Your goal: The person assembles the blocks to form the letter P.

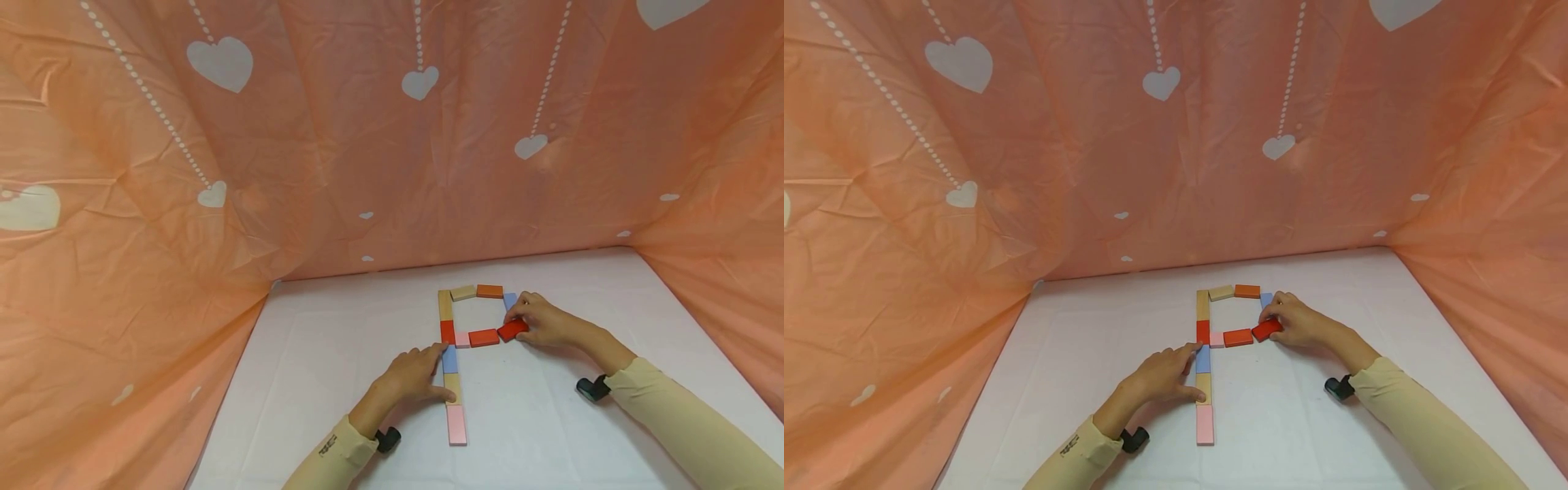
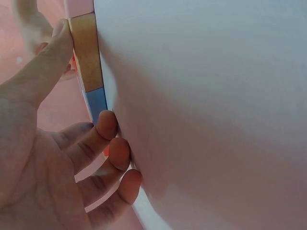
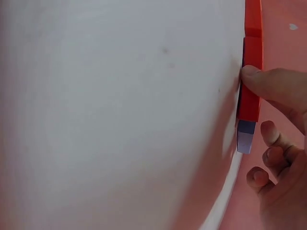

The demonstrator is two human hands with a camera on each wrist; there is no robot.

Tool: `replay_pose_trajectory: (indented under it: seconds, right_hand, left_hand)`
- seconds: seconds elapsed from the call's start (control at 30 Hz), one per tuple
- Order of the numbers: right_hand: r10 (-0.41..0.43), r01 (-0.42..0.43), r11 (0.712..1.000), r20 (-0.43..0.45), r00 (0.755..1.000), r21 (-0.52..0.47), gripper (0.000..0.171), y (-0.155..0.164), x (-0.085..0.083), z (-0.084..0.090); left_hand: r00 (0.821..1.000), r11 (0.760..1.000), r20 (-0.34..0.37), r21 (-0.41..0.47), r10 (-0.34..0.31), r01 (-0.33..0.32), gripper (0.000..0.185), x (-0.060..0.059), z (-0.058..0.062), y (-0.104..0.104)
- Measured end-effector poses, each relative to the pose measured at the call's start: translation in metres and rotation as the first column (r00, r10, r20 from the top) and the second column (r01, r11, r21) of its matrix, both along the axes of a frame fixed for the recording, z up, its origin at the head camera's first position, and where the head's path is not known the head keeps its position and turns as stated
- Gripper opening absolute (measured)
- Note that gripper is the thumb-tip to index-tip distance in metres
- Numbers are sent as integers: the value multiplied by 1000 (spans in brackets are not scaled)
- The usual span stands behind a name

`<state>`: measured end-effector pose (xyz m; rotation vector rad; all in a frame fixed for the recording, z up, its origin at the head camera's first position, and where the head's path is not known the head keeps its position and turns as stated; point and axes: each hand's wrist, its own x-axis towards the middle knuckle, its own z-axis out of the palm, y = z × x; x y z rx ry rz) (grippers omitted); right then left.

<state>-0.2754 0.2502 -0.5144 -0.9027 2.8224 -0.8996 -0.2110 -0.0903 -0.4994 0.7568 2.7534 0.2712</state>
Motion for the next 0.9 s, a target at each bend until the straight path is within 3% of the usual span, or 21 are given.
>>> replay_pose_trajectory:
  seconds: [0.17, 0.9]
  right_hand:
    - [-6, 5, 1000, 29, 1000, 13, 30, 0, -2, -2]
    - [28, -28, 1000, 7, 1000, -2, 35, -3, -2, 0]
  left_hand:
    - [1000, 1000, -2, 2, 1, -1, 105, -1, -1, 0]
    - [1000, 1000, 13, 1, 9, -9, 106, -1, 1, -2]
